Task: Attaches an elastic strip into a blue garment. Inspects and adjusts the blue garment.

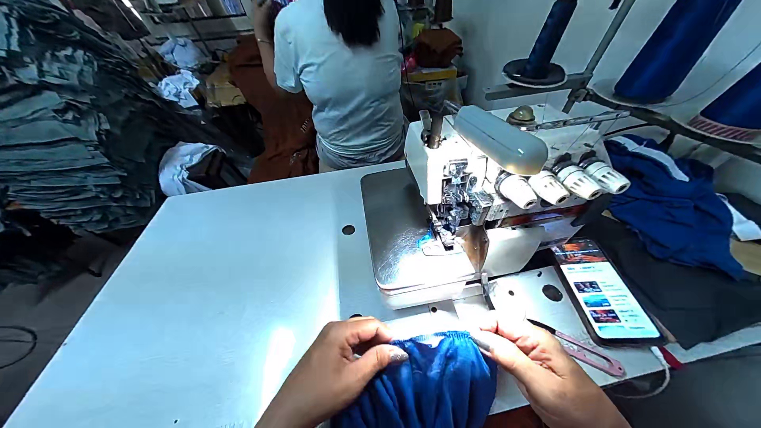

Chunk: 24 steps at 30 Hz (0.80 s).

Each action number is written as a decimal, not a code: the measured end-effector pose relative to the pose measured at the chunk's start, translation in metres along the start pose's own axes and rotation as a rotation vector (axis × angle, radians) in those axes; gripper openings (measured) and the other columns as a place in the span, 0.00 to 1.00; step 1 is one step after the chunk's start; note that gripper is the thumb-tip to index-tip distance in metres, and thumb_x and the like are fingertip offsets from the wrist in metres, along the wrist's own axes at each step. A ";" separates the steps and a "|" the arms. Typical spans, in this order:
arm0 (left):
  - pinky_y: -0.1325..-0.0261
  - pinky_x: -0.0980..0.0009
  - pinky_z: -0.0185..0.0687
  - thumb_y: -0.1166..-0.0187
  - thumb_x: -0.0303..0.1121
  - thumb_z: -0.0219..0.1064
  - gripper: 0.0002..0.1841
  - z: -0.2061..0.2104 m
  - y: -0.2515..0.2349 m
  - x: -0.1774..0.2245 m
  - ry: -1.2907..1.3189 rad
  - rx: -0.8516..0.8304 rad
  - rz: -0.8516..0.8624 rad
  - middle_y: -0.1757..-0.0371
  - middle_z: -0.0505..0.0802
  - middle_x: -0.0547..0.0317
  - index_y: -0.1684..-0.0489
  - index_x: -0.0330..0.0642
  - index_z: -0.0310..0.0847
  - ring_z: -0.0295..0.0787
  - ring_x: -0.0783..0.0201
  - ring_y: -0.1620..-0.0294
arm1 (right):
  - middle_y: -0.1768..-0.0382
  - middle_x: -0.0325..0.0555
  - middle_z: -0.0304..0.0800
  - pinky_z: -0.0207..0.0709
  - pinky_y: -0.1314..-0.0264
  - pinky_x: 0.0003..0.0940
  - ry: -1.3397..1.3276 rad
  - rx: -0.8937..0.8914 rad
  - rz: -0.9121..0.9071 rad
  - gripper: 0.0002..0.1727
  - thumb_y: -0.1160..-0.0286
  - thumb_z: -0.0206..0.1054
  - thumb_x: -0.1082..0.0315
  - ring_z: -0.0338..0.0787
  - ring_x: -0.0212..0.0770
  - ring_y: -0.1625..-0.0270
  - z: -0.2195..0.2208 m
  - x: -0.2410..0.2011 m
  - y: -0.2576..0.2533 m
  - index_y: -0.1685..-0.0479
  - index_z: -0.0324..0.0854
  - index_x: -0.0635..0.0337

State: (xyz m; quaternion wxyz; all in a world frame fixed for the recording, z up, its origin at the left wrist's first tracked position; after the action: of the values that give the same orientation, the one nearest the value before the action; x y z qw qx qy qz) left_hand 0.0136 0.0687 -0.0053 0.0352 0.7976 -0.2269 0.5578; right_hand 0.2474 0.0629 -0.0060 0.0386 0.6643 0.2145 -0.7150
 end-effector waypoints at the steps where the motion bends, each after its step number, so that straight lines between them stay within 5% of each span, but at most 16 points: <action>1: 0.57 0.85 0.83 0.19 0.41 0.68 0.10 -0.001 0.001 0.000 0.032 -0.004 -0.039 0.64 0.92 0.72 0.63 0.46 0.91 0.87 0.83 0.62 | 0.65 0.26 0.88 0.80 0.54 0.14 0.027 0.027 0.030 0.11 0.13 0.57 0.68 0.85 0.16 0.61 -0.002 0.004 0.002 0.58 0.87 0.55; 4: 0.57 0.85 0.80 0.15 0.41 0.63 0.09 0.008 0.006 -0.001 0.097 -0.052 -0.141 0.63 0.89 0.74 0.58 0.48 0.86 0.84 0.84 0.62 | 0.70 0.27 0.87 0.79 0.59 0.13 0.101 0.061 0.070 0.12 0.14 0.57 0.68 0.84 0.16 0.65 -0.004 0.014 0.006 0.62 0.87 0.56; 8: 0.51 0.81 0.87 0.28 0.40 0.78 0.11 0.014 0.011 -0.004 0.257 -0.076 -0.240 0.59 0.94 0.73 0.56 0.47 0.89 0.90 0.81 0.58 | 0.72 0.26 0.85 0.77 0.61 0.11 0.189 0.058 0.065 0.13 0.14 0.57 0.67 0.82 0.15 0.67 -0.007 0.016 0.010 0.64 0.86 0.56; 13: 0.54 0.80 0.88 0.30 0.33 0.78 0.06 0.019 0.012 -0.006 0.391 -0.003 -0.338 0.63 0.96 0.71 0.60 0.46 0.92 0.92 0.79 0.61 | 0.67 0.32 0.89 0.78 0.56 0.12 0.454 0.057 -0.053 0.15 0.13 0.58 0.63 0.85 0.15 0.61 -0.009 0.014 0.017 0.60 0.89 0.58; 15: 0.55 0.78 0.89 0.30 0.31 0.77 0.05 0.021 0.012 -0.008 0.417 0.022 -0.369 0.64 0.96 0.68 0.61 0.45 0.93 0.93 0.77 0.62 | 0.56 0.37 0.94 0.81 0.42 0.27 0.752 0.124 -0.172 0.18 0.12 0.56 0.58 0.89 0.27 0.48 -0.017 0.008 0.024 0.54 0.92 0.54; 17: 0.54 0.77 0.90 0.31 0.30 0.77 0.05 0.022 0.013 -0.010 0.434 0.038 -0.391 0.64 0.96 0.66 0.61 0.44 0.93 0.93 0.76 0.62 | 0.52 0.46 0.94 0.82 0.41 0.47 1.018 0.207 -0.251 0.19 0.13 0.56 0.57 0.90 0.44 0.44 -0.034 0.001 0.031 0.50 0.92 0.55; 22: 0.54 0.77 0.90 0.32 0.30 0.78 0.05 0.023 0.013 -0.013 0.481 0.036 -0.410 0.63 0.96 0.65 0.61 0.43 0.93 0.93 0.75 0.61 | 0.52 0.59 0.92 0.79 0.49 0.65 1.372 0.264 -0.110 0.22 0.19 0.54 0.60 0.90 0.65 0.47 -0.077 0.003 0.050 0.47 0.93 0.62; 24: 0.54 0.77 0.89 0.31 0.31 0.78 0.05 0.024 0.012 -0.014 0.474 0.043 -0.410 0.64 0.96 0.66 0.62 0.44 0.93 0.93 0.75 0.62 | 0.53 0.60 0.91 0.80 0.50 0.65 1.366 0.260 -0.094 0.22 0.19 0.54 0.61 0.90 0.66 0.49 -0.085 0.013 0.054 0.47 0.93 0.63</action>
State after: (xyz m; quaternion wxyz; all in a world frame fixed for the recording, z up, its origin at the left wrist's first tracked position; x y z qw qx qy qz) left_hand 0.0258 0.0552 -0.0296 0.1822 0.6750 -0.0349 0.7141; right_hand 0.3433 0.0468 -0.0343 -0.2157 0.9545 0.1319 -0.1580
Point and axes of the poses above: each hand's wrist, its own y-axis away from the middle knuckle, its own z-axis out of the palm, x = y × z, the point moved 5 cm from there along -y, towards the middle knuckle
